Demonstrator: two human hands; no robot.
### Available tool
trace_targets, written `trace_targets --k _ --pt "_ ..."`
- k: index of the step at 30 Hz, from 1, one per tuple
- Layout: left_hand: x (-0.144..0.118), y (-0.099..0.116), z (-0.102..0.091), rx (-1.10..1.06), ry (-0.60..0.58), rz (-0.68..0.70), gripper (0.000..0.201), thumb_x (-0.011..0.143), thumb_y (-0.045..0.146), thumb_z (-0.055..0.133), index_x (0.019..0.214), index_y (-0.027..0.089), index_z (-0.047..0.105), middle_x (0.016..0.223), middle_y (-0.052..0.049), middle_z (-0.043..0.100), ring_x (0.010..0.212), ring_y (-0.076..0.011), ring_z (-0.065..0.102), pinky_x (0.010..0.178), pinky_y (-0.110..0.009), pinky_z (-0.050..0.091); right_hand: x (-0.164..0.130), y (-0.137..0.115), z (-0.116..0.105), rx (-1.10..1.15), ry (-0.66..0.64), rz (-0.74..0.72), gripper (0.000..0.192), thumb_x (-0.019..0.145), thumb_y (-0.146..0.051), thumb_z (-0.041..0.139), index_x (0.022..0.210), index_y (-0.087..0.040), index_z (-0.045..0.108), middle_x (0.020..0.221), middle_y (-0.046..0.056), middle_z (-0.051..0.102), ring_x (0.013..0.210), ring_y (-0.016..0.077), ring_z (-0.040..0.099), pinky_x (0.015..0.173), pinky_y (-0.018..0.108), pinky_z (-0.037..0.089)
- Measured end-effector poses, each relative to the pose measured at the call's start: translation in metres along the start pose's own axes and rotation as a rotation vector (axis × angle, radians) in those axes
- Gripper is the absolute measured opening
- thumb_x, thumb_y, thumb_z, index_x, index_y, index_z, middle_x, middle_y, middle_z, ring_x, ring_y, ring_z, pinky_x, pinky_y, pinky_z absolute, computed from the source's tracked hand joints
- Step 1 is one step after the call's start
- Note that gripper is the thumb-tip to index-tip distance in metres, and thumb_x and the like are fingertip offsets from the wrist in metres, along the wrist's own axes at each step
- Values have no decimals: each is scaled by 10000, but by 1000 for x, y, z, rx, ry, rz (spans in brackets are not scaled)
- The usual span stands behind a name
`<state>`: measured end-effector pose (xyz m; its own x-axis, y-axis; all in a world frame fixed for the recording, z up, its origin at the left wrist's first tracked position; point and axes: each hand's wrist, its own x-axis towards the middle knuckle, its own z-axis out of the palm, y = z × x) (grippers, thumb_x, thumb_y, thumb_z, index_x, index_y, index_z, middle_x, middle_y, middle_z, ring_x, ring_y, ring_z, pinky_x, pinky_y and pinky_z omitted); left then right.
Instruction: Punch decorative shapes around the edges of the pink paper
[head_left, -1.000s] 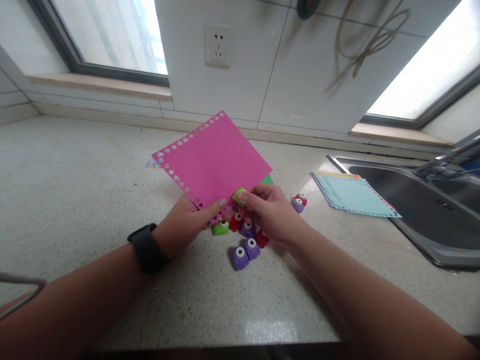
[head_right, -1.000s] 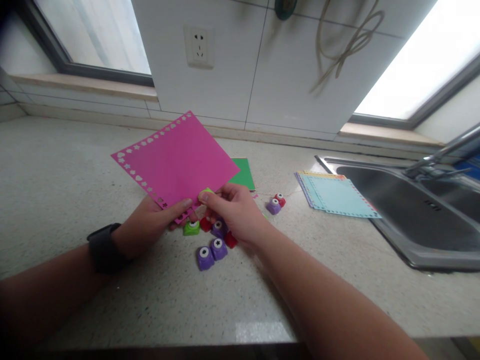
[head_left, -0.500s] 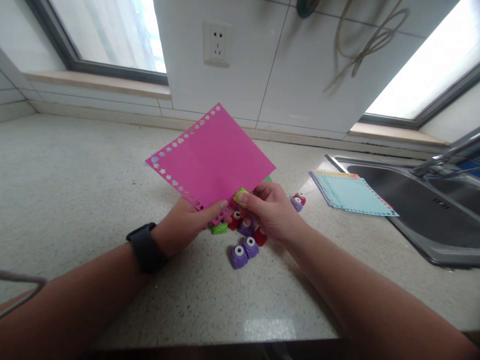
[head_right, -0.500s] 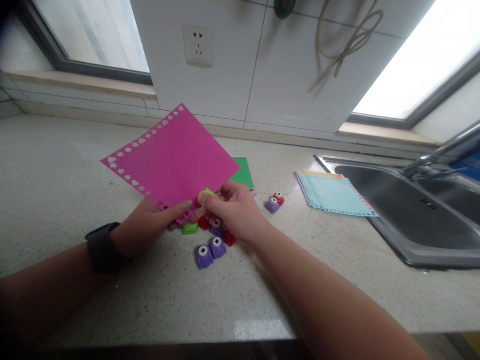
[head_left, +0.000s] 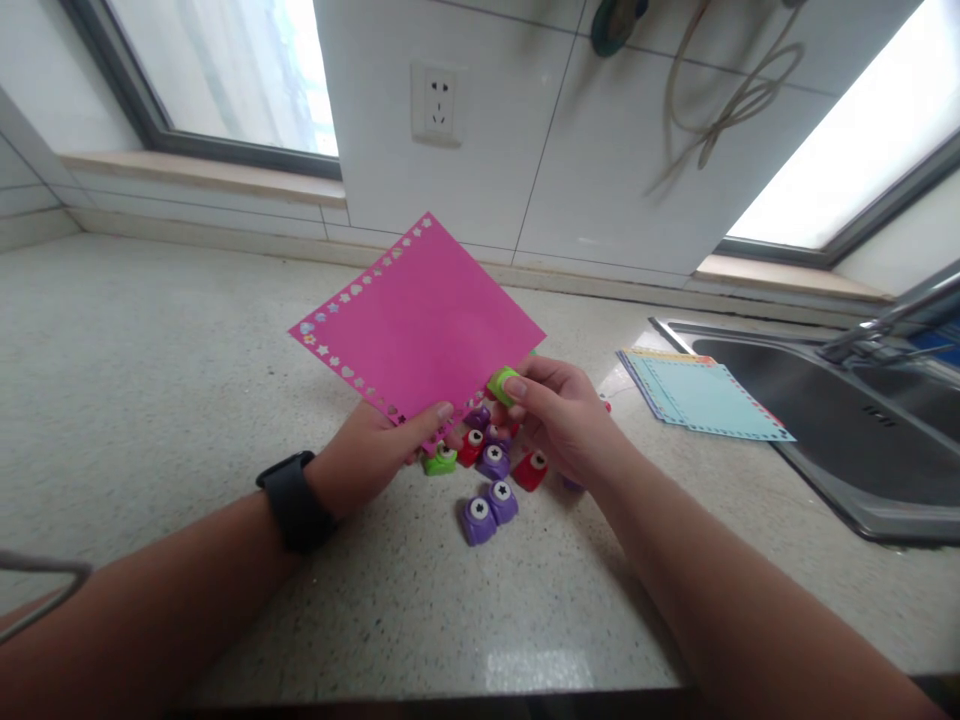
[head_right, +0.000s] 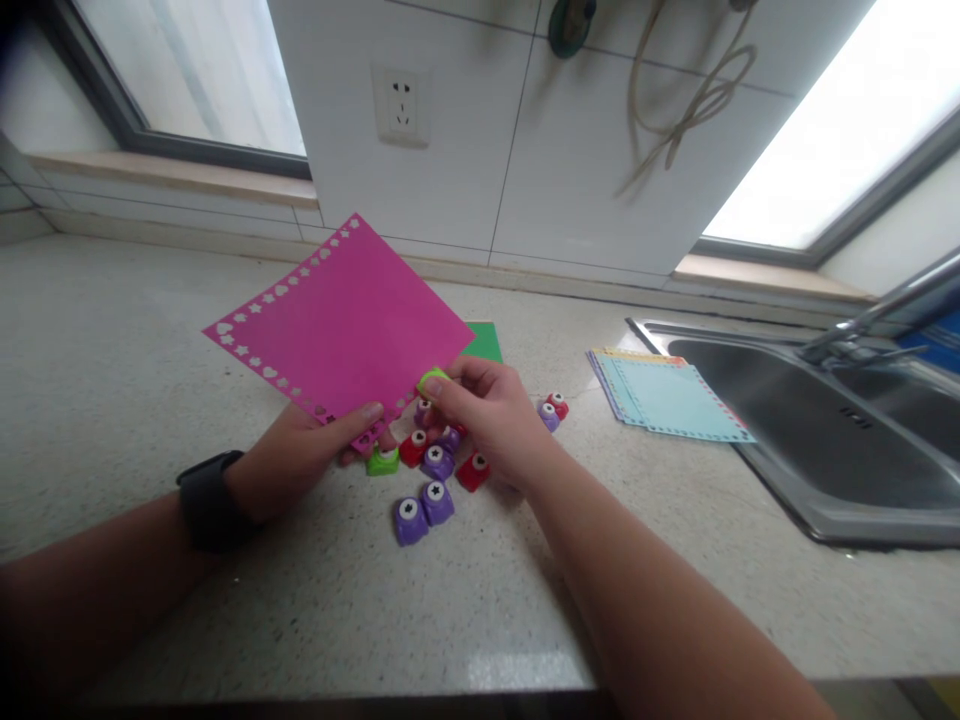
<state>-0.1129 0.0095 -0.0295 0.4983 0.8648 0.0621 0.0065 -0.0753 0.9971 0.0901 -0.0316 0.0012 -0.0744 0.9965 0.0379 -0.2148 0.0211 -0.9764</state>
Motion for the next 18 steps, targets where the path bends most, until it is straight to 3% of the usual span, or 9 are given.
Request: trace_targets --k 4,8,13,18 --pt "1 2 0 -28 5 -43 300 892 417 630 805 138 699 665 -35 696 470 -83 495 450 -202 407 0 -5 -13 -113 69 -33 211 823 -377 764 834 -180 691 682 -9 610 588 112 579 568 255 447" --pt "5 1 -1 -145 12 -81 311 880 411 646 894 111 727 771 -84 746 518 -123 610 521 -250 515 0 -11 -24 -352 74 -90 265 867 -430 694 805 -173 682 725 13 617 644 130 556 616 282 430" --pt "9 1 -5 -443 41 -130 261 844 261 659 1028 85 713 1067 -182 758 844 -259 744 586 -296 581 -1 -22 -34 -862 124 -111 338 889 -492 626 775 -177 671 684 21 605 641 154 513 605 307 388" --pt "11 3 -9 -589 11 -173 227 833 132 578 993 35 707 1086 -215 747 952 -288 741 702 -332 614 3 -27 -48 -1063 175 19 405 903 -550 557 851 -178 710 730 58 665 577 167 551 532 315 388"
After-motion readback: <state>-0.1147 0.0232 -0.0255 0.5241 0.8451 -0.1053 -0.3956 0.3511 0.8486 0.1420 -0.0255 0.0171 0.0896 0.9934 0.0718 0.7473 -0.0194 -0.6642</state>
